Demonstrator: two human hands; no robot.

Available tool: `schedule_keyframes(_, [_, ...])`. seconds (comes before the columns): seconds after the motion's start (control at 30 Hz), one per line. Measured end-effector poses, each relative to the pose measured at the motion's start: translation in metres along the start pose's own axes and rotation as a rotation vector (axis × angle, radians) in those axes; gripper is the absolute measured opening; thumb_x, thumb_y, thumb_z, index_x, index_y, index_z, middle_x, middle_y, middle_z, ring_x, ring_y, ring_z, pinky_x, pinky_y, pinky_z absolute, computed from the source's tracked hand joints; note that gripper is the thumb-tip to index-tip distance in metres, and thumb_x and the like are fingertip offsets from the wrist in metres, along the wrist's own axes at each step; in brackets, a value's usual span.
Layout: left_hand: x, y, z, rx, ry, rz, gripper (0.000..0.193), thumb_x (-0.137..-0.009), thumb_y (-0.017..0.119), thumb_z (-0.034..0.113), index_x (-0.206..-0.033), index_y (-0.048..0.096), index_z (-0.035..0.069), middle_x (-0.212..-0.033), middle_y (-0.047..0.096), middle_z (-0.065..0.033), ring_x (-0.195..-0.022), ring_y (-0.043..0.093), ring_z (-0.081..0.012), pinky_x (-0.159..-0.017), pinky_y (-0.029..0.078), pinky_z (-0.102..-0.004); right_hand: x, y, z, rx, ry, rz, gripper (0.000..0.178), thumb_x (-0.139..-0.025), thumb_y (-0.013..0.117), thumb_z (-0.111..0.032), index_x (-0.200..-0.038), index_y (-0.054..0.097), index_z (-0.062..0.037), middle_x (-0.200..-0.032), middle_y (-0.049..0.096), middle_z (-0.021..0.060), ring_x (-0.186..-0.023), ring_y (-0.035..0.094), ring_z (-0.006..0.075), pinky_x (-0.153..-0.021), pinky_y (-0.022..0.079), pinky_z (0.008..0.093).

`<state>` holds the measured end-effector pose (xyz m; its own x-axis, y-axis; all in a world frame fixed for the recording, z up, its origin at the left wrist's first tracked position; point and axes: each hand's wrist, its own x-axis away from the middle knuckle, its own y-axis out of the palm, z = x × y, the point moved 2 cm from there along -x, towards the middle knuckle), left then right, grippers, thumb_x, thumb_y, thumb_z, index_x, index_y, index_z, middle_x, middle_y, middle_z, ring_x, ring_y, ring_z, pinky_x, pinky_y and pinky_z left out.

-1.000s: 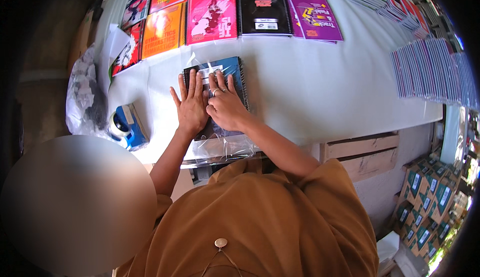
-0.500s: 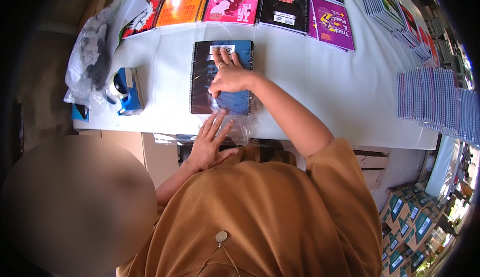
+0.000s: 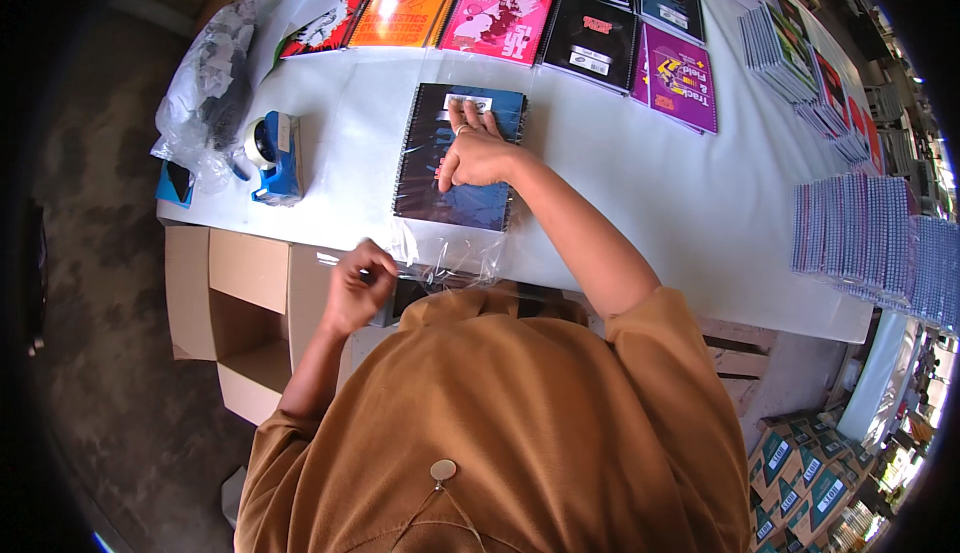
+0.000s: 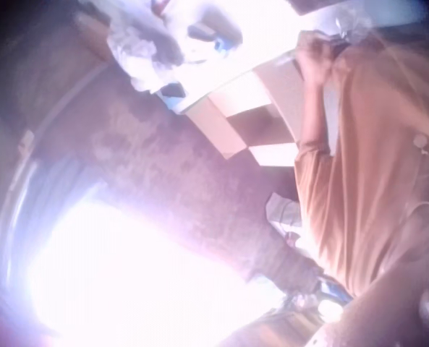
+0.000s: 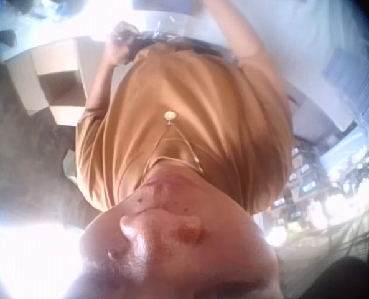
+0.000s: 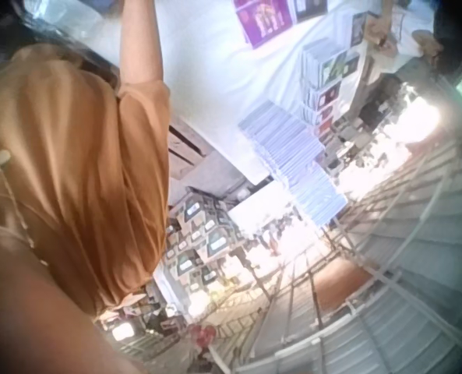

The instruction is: The person selects several spiral-bound notebooks with different sports-themed covers from a table, stacks them together, places the stack into a clear plastic bag, and seals the bag with adhesive tape.

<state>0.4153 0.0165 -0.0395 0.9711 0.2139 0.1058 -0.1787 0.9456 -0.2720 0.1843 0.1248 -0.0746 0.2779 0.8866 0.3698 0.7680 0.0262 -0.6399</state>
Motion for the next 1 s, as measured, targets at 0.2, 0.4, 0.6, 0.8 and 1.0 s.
schedule_keyframes(0.2, [0.006,0.005,-0.052,-0.757,0.038,0.125,0.036,-0.073,0.066,0.012,-0.107,0.054,0.013,-0.099,0.054,-0.0092,-0.084,0.059,-0.0302,-0.071,0.05,-0.0377,-0.009,0.009,0.0,-0.027,-0.065,0.403,0.042,-0.057,0.074,-0.016,-0.093,0.055,-0.006,-0.146,0.016,0.0246,-0.137,0.01,0.0371,-0.11,0.011,0.0425])
schedule_keyframes(0.4, [0.023,-0.069,-0.04,-0.092,-0.129,-0.194,0.016,-0.083,0.057,0.009,-0.097,0.061,0.004,-0.078,0.061,-0.0035,-0.067,0.058,-0.0114,-0.063,0.048,-0.0289,-0.001,0.006,-0.008,-0.064,0.003,0.461,0.066,-0.055,0.079,-0.02,-0.108,0.043,-0.003,-0.141,0.027,0.0225,-0.134,0.021,0.0319,-0.109,0.018,0.0393])
schedule_keyframes(0.6, [-0.033,-0.215,-0.081,-0.224,-0.425,0.76,0.036,-0.086,0.059,0.029,-0.104,0.06,-0.001,-0.068,0.055,-0.004,-0.06,0.049,-0.0151,-0.056,0.043,-0.028,-0.003,0.006,-0.019,-0.006,0.069,0.412,0.095,-0.057,0.079,-0.023,-0.133,0.027,-0.0016,-0.134,0.037,0.0148,-0.134,0.022,0.0304,-0.11,0.016,0.0376])
schedule_keyframes(0.8, [-0.046,-0.227,-0.087,0.381,-0.565,0.383,0.033,-0.088,0.056,0.032,-0.106,0.06,0.005,-0.075,0.046,0.0005,-0.064,0.044,-0.0101,-0.047,0.033,-0.0237,-0.002,0.006,-0.016,-0.015,0.065,0.433,0.092,-0.057,0.08,-0.025,-0.132,0.03,-0.0053,-0.136,0.036,0.0132,-0.133,0.023,0.0314,-0.11,0.019,0.0378])
schedule_keyframes(1.0, [0.031,-0.209,-0.129,0.482,-0.49,0.234,0.021,-0.086,0.06,0.021,-0.095,0.064,0.002,-0.098,0.063,-0.0084,-0.089,0.059,-0.0158,-0.079,0.049,-0.0293,0.001,0.003,-0.014,0.064,0.077,0.463,0.08,-0.057,0.08,-0.029,-0.123,0.04,-0.0094,-0.141,0.031,0.0124,-0.131,0.027,0.0294,-0.107,0.023,0.0396])
